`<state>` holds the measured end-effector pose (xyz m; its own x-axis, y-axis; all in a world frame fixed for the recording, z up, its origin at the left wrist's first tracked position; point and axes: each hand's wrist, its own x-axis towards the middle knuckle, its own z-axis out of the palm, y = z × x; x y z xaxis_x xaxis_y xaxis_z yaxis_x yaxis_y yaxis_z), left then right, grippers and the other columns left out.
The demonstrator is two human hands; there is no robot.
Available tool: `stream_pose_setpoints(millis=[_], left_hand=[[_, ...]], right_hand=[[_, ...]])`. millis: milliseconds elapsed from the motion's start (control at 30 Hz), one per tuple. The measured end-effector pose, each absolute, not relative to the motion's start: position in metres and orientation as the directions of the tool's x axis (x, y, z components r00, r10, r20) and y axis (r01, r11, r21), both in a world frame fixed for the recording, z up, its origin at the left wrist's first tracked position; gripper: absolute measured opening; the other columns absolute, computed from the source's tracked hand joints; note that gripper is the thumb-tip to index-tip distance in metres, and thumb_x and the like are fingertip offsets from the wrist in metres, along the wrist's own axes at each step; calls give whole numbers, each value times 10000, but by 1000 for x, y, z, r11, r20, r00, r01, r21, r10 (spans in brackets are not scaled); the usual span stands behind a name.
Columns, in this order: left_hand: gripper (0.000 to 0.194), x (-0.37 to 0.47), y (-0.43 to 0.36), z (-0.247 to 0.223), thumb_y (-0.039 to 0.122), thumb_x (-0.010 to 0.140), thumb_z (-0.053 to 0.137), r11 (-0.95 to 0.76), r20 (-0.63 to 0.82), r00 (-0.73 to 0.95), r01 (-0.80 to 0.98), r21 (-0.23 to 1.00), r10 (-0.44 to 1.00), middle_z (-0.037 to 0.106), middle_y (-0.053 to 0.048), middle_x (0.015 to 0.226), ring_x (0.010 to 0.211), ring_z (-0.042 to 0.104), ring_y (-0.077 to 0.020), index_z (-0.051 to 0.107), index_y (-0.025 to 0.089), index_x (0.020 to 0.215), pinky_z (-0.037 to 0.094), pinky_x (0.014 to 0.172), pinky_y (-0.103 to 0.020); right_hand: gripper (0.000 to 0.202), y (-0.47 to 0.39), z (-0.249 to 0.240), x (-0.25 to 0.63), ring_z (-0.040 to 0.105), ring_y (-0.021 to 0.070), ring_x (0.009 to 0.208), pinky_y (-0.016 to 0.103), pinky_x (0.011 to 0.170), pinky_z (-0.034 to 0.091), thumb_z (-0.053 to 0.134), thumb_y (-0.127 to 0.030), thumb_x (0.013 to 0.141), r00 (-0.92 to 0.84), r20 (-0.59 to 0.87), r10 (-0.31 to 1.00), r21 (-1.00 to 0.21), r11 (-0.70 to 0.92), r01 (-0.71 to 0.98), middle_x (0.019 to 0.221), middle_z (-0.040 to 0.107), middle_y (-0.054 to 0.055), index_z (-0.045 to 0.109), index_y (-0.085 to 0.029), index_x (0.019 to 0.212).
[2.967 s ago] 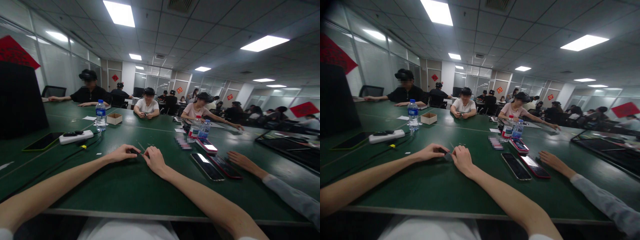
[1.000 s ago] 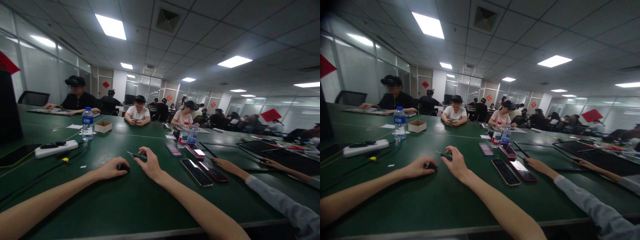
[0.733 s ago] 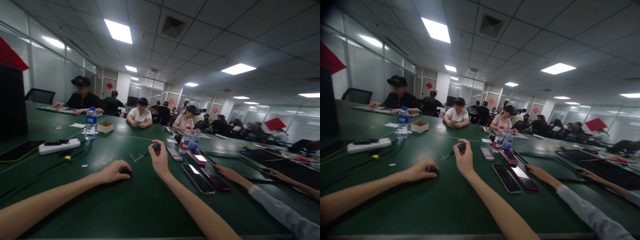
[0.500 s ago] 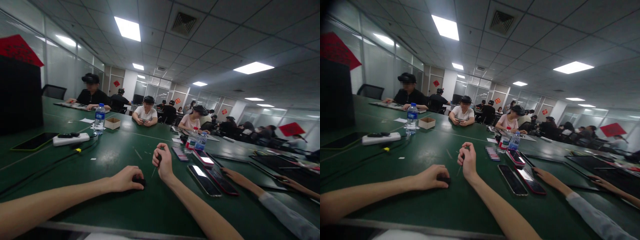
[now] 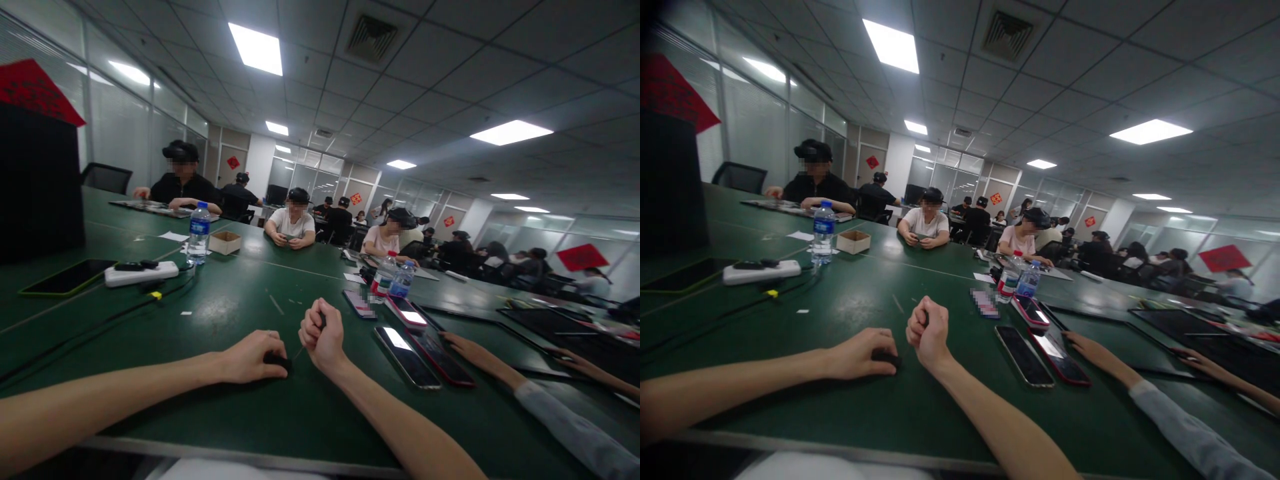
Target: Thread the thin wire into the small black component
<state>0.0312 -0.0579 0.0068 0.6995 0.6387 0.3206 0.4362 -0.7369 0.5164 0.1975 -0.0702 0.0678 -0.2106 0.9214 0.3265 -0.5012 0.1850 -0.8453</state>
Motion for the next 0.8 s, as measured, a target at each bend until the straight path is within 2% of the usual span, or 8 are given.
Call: stream_pose_setpoints(millis=[400, 567, 800], left_hand=[[342, 30, -55, 7, 506, 803, 607, -749, 319, 722, 404, 525, 614, 620, -37, 914, 800, 581, -160, 665, 196, 935, 429, 697, -245], [331, 30, -53, 7, 499, 796, 619, -756, 317, 734, 392, 525, 600, 621, -35, 916, 824, 586, -164, 658, 203, 939, 436, 706, -245], [325, 30, -52, 10, 504, 808, 600, -794, 322, 760, 394, 463, 565, 616, -35, 906, 816, 585, -169, 646, 217, 955, 433, 693, -250]], right_hand=[[406, -63, 66, 201, 119, 35, 332, 151, 323, 123, 526, -419, 811, -234, 288, 929, -856, 140, -498, 405, 202, -116, 295, -208, 551], [378, -58, 65, 203, 131, 34, 320, 146, 306, 121, 525, -419, 813, -245, 308, 919, -856, 156, -493, 404, 231, -115, 329, -206, 569], [334, -56, 62, 206, 224, 40, 301, 155, 280, 227, 503, -419, 836, -283, 354, 891, -866, 198, -459, 429, 323, -98, 404, -197, 607]])
